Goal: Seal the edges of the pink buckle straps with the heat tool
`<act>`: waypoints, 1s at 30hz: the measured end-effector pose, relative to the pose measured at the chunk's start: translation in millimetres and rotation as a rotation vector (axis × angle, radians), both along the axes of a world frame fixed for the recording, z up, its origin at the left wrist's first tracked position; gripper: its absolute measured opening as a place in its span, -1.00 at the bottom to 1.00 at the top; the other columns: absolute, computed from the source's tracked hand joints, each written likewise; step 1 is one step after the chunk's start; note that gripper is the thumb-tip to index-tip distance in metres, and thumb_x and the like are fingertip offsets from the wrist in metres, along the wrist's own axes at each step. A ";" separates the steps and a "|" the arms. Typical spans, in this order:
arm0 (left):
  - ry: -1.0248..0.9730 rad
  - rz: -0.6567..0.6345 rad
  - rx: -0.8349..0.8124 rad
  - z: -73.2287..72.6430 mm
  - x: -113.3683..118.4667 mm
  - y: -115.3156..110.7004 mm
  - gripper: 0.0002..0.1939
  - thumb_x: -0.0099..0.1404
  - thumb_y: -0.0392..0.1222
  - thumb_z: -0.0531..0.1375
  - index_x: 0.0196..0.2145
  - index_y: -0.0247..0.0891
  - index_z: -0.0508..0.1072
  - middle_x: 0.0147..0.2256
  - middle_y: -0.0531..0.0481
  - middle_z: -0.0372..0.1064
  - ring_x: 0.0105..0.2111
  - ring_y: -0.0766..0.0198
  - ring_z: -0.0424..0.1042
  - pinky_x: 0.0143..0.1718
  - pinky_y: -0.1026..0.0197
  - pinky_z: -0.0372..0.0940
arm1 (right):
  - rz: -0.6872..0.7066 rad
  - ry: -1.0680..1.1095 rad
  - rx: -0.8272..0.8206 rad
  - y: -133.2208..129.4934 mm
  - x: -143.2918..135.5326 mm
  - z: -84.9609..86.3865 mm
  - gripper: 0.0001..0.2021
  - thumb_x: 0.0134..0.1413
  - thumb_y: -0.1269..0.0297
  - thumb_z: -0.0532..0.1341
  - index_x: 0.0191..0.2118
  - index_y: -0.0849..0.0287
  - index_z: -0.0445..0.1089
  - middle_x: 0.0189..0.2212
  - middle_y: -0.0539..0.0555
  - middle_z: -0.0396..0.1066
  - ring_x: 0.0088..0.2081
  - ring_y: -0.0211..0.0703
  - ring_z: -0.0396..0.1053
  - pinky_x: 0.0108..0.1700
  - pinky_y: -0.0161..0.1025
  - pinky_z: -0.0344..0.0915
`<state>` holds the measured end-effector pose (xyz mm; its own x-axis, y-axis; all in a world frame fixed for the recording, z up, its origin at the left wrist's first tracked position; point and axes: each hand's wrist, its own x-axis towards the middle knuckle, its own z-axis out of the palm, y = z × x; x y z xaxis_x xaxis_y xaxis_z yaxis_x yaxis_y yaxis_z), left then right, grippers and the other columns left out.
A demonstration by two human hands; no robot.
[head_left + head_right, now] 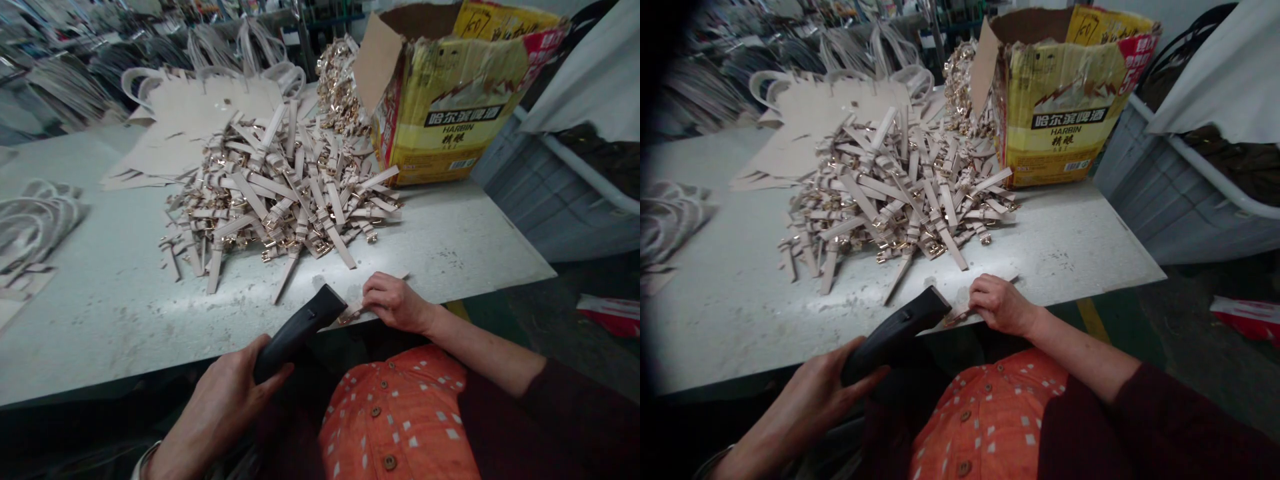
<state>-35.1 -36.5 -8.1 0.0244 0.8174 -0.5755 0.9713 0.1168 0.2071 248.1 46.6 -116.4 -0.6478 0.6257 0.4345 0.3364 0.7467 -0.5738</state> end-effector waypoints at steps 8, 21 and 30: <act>0.025 -0.034 -0.084 3.6 19.6 -3.3 -0.75 0.19 0.06 0.05 -0.27 -0.09 0.37 -0.40 0.08 0.46 -0.36 0.22 0.45 -0.39 0.28 0.11 | 0.109 0.067 -0.117 1.9 11.1 4.9 -0.90 0.07 0.51 0.17 -0.33 0.20 0.39 -0.34 0.11 0.39 -0.24 -0.13 0.29 -0.17 -0.18 0.27; -0.071 -0.079 0.017 -10.9 35.1 19.5 -0.70 0.18 0.09 0.06 -0.30 -0.16 0.37 -0.44 0.04 0.42 -0.42 0.25 0.40 -0.44 0.31 0.09 | -0.034 0.104 -0.327 4.8 10.2 3.5 -0.50 -0.14 0.58 0.22 0.00 0.18 0.21 -0.17 0.09 0.29 -0.27 -0.23 0.32 -0.19 -0.27 0.31; -0.011 -0.075 -0.069 -4.8 23.6 8.8 -0.71 0.19 0.10 0.04 -0.29 -0.14 0.37 -0.43 0.04 0.45 -0.40 0.23 0.42 -0.43 0.30 0.11 | 0.003 0.109 -0.334 8.2 11.0 0.0 -0.60 -0.14 0.54 0.27 -0.10 0.22 0.27 -0.18 0.11 0.29 -0.30 -0.24 0.30 -0.24 -0.28 0.31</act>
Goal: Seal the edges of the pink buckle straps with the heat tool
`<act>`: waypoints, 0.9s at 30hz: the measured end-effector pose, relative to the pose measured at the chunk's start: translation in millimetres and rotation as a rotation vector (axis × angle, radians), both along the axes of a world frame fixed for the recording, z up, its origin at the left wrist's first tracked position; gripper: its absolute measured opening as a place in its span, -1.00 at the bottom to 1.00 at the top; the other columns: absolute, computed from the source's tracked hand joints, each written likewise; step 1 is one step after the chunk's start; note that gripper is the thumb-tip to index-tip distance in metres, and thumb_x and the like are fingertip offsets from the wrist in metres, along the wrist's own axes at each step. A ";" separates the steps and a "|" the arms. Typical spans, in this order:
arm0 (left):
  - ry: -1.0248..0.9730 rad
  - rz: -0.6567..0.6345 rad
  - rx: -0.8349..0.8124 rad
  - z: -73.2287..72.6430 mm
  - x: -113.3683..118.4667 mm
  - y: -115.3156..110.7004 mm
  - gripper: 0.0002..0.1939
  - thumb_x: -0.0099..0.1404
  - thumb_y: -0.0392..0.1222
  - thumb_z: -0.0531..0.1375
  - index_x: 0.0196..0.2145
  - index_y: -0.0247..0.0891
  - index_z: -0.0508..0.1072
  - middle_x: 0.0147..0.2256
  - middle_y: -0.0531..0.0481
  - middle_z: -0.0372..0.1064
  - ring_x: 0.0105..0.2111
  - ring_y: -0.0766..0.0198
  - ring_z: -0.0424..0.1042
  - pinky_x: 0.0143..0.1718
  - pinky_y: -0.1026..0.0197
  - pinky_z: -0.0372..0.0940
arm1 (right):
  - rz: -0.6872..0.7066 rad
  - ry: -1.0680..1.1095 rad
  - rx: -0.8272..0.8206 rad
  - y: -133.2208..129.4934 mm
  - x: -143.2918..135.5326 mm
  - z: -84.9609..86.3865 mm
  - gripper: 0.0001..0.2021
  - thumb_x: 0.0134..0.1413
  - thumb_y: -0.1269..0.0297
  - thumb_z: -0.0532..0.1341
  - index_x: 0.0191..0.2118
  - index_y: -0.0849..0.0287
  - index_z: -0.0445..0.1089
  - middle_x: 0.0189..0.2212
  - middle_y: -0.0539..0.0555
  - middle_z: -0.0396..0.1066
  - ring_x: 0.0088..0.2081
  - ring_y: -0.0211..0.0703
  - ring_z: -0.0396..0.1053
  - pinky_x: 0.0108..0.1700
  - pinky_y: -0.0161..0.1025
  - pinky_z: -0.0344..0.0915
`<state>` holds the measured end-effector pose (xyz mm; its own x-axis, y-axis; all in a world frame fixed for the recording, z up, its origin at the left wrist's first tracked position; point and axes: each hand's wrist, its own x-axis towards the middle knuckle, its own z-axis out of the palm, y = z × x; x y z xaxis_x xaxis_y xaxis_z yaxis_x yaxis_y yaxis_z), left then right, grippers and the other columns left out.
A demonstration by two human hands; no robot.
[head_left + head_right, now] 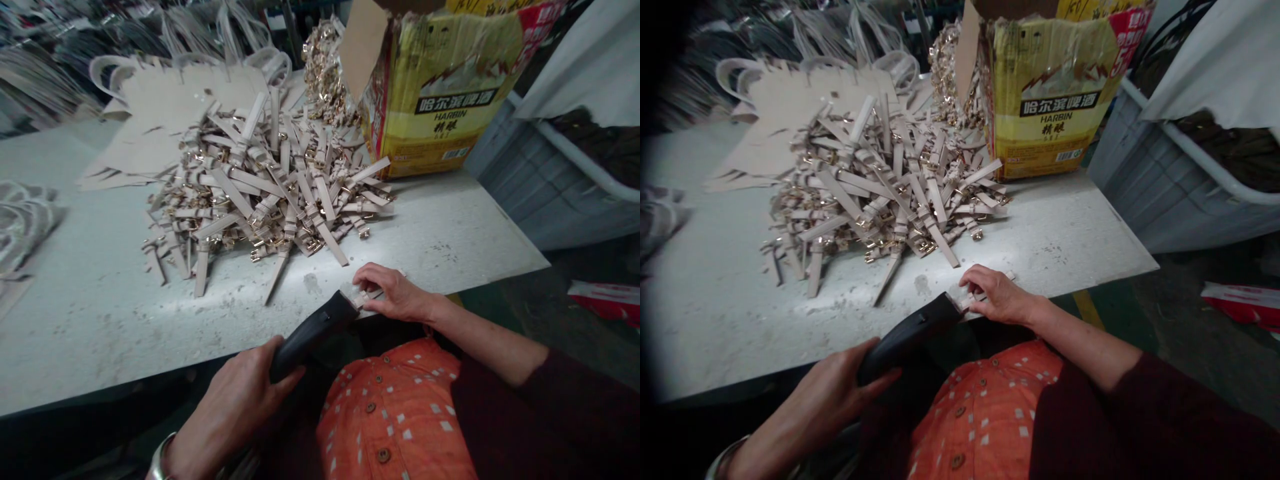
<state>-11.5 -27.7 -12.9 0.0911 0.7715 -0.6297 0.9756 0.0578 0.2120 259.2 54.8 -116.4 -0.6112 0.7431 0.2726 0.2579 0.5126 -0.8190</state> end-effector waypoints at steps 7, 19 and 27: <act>-0.047 -0.022 0.143 -11.9 22.9 16.3 -0.70 0.19 0.07 0.05 -0.29 -0.18 0.38 -0.43 0.01 0.44 -0.42 0.25 0.41 -0.44 0.31 0.09 | -0.043 -0.019 -0.062 -1.7 -0.8 5.1 -0.50 -0.18 0.59 0.24 -0.04 0.18 0.21 -0.20 0.04 0.31 -0.31 -0.28 0.32 -0.24 -0.32 0.31; -0.037 0.054 0.021 3.1 -13.2 -5.4 -0.66 0.16 0.12 0.07 -0.29 -0.16 0.41 -0.46 0.07 0.44 -0.45 0.26 0.40 -0.45 0.32 0.10 | -0.005 -0.018 0.026 0.1 -0.2 1.7 -0.73 -0.14 0.51 0.29 -0.23 0.22 0.35 -0.17 0.12 0.31 -0.25 -0.20 0.32 -0.22 -0.26 0.31; -0.079 0.015 0.139 -11.8 18.9 10.1 -0.69 0.17 0.07 0.07 -0.28 -0.19 0.39 -0.44 0.00 0.42 -0.46 0.27 0.38 -0.47 0.32 0.05 | -0.022 -0.054 0.073 -3.6 -1.5 3.8 -0.81 -0.10 0.56 0.25 -0.30 0.21 0.41 -0.18 0.13 0.32 -0.15 -0.15 0.33 -0.11 -0.20 0.30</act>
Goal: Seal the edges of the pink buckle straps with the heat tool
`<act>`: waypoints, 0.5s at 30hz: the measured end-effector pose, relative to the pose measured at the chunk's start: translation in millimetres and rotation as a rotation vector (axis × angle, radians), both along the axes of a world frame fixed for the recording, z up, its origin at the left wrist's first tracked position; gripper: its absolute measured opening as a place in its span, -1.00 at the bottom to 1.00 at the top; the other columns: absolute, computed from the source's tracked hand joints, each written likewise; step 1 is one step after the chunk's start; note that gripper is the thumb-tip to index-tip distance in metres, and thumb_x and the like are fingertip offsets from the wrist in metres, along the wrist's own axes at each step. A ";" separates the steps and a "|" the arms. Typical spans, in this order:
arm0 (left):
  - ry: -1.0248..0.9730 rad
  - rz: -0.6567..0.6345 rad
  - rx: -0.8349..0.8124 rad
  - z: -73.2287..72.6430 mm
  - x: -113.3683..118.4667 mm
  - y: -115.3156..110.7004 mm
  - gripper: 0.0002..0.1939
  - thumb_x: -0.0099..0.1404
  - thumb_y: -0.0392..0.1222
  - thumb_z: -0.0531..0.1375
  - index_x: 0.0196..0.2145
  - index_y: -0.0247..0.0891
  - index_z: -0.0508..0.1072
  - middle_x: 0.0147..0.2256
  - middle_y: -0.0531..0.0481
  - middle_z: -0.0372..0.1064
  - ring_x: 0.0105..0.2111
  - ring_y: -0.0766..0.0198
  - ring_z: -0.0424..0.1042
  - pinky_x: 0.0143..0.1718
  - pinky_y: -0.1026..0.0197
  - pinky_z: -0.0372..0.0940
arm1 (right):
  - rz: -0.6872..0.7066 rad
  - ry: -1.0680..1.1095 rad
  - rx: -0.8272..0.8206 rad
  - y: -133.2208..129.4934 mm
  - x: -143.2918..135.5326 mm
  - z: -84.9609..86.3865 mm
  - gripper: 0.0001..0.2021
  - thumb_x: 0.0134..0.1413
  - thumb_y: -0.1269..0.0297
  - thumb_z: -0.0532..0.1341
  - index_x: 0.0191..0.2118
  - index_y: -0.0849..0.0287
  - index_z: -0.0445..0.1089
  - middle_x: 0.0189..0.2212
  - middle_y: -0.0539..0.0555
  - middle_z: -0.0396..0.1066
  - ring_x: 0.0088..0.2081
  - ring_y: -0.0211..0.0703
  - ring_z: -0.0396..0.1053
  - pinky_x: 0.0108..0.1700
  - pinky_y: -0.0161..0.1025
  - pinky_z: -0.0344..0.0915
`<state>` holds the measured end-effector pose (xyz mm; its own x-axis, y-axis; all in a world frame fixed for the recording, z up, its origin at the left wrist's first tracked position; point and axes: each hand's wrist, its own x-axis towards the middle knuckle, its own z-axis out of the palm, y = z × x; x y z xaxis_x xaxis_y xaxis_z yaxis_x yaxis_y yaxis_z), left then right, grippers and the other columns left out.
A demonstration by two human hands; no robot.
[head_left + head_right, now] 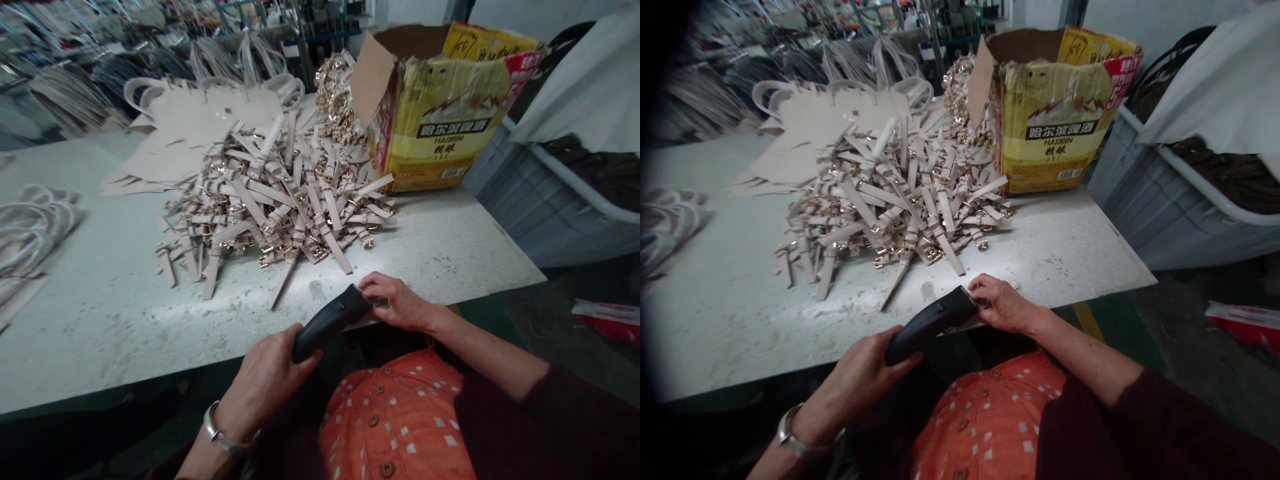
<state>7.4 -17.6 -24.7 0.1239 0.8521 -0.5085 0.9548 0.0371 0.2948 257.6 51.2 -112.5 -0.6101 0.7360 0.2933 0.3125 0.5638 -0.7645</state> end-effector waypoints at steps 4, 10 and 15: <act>0.014 0.045 0.020 1.3 -11.4 -3.1 -0.70 0.18 0.08 0.07 -0.29 -0.18 0.39 -0.45 0.03 0.43 -0.44 0.27 0.39 -0.45 0.32 0.07 | -0.031 0.000 0.052 -4.2 0.6 -2.1 -0.82 -0.06 0.48 0.28 -0.26 0.19 0.43 -0.17 0.13 0.31 -0.16 -0.14 0.32 -0.12 -0.19 0.29; 0.059 0.102 -0.060 9.8 -37.0 -19.9 -0.64 0.18 0.15 0.04 -0.28 -0.17 0.38 -0.49 0.08 0.43 -0.45 0.24 0.42 -0.45 0.32 0.11 | -0.016 -0.190 0.209 -4.1 3.2 5.1 -0.91 0.13 0.34 0.20 -0.27 0.17 0.45 -0.35 0.11 0.38 -0.23 -0.11 0.27 -0.16 -0.16 0.21; 0.050 0.127 -0.103 17.6 -37.3 -26.2 -0.70 0.18 0.11 0.05 -0.29 -0.12 0.39 -0.44 0.10 0.46 -0.41 0.24 0.44 -0.42 0.32 0.12 | 0.020 -0.361 0.240 1.0 2.1 13.5 -0.88 0.16 0.38 0.14 -0.35 0.20 0.42 -0.44 0.06 0.37 -0.32 -0.17 0.27 -0.23 -0.24 0.16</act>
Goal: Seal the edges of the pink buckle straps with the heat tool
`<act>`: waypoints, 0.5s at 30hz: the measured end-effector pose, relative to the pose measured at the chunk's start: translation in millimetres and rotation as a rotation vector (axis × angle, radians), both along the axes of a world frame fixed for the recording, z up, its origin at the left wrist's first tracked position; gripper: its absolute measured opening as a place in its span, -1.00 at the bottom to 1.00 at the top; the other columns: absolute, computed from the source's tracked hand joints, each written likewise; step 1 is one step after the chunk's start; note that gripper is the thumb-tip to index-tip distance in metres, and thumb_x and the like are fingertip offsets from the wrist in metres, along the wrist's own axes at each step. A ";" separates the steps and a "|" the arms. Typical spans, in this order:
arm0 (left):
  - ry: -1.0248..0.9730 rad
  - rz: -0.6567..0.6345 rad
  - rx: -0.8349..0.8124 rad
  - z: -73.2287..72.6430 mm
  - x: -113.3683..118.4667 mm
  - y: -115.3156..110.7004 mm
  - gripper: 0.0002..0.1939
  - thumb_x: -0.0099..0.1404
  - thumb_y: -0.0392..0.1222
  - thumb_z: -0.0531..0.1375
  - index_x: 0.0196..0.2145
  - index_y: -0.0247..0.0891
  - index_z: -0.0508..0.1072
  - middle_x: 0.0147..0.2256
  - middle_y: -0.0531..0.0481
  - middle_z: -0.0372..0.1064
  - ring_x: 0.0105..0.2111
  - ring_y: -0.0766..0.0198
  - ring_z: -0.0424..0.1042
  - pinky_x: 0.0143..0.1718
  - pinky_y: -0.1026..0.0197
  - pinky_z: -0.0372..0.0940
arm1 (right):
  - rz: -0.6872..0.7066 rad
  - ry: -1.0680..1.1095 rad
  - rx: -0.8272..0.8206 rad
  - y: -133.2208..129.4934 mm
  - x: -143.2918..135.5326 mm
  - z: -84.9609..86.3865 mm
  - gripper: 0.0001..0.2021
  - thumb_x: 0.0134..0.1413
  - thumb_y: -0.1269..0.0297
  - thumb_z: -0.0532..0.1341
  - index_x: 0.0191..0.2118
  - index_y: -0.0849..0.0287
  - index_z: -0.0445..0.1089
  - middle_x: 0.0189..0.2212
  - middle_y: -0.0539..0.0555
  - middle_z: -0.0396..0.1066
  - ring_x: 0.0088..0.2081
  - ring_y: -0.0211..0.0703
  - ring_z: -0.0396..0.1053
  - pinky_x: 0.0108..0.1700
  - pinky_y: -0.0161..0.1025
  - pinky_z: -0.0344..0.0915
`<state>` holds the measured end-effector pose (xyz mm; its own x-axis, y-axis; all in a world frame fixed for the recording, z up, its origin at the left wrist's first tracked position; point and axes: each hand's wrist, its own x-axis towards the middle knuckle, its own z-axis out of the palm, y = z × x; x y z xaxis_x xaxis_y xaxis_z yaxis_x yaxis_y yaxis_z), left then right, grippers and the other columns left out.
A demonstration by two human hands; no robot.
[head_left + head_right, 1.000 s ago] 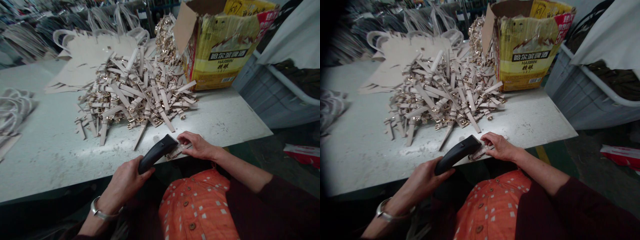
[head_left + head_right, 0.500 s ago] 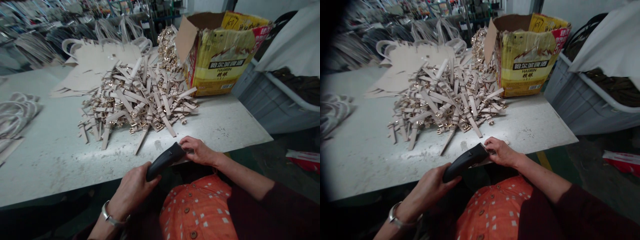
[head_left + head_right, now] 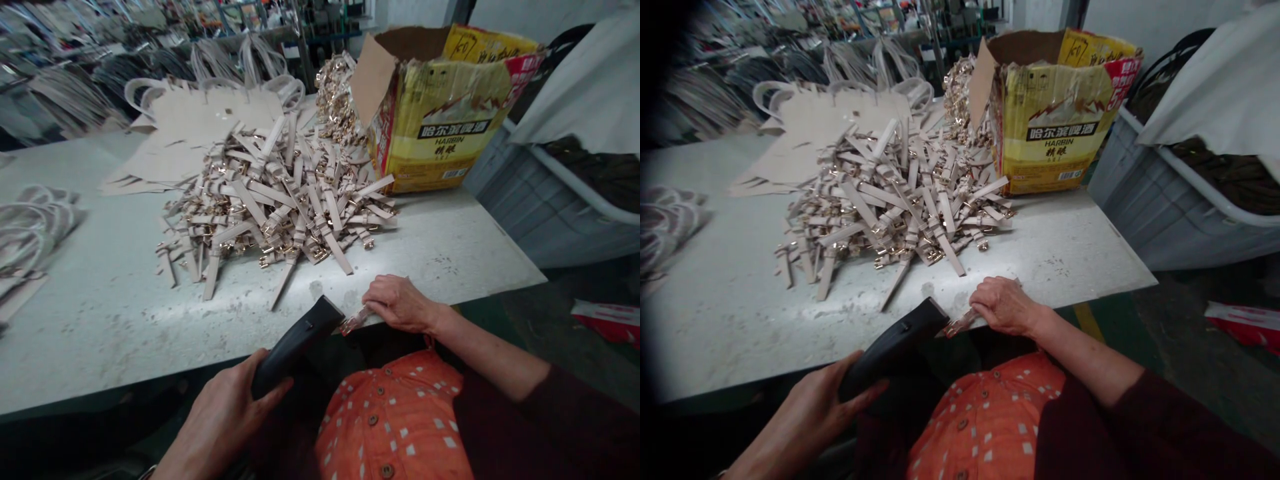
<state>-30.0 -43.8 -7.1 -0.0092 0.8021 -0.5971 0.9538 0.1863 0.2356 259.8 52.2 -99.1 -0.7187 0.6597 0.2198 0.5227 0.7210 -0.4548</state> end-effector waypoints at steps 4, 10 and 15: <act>0.044 -0.012 0.008 0.6 5.1 -0.5 -0.69 0.18 0.12 0.05 -0.29 -0.12 0.38 -0.43 0.08 0.47 -0.39 0.21 0.45 -0.42 0.30 0.11 | -0.059 -0.020 -0.056 5.4 -2.9 1.2 -0.90 0.12 0.41 0.14 -0.36 0.19 0.40 -0.42 0.03 0.38 -0.35 -0.21 0.30 -0.29 -0.30 0.15; 0.086 -0.065 0.009 -8.3 16.2 3.4 -0.69 0.19 0.09 0.03 -0.24 -0.11 0.38 -0.38 0.01 0.49 -0.32 0.15 0.46 -0.37 0.26 0.13 | -0.090 0.042 -0.125 9.5 -2.9 -4.5 -0.90 0.13 0.35 0.17 -0.37 0.19 0.41 -0.37 0.04 0.34 -0.33 -0.24 0.31 -0.30 -0.33 0.16; 0.028 -0.088 0.051 -17.5 28.1 12.7 -0.71 0.20 0.06 0.03 -0.24 -0.13 0.37 -0.37 -0.02 0.48 -0.36 0.20 0.45 -0.41 0.29 0.10 | -0.042 0.099 -0.161 8.6 1.9 -4.9 -0.90 0.15 0.38 0.15 -0.32 0.19 0.42 -0.35 0.04 0.33 -0.31 -0.24 0.30 -0.26 -0.32 0.18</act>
<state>-1.9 -31.1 -24.6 0.0462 0.8300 -0.5558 0.9723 0.0903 0.2157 261.7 60.8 -104.0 -0.6699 0.7209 0.1773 0.4976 0.6132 -0.6135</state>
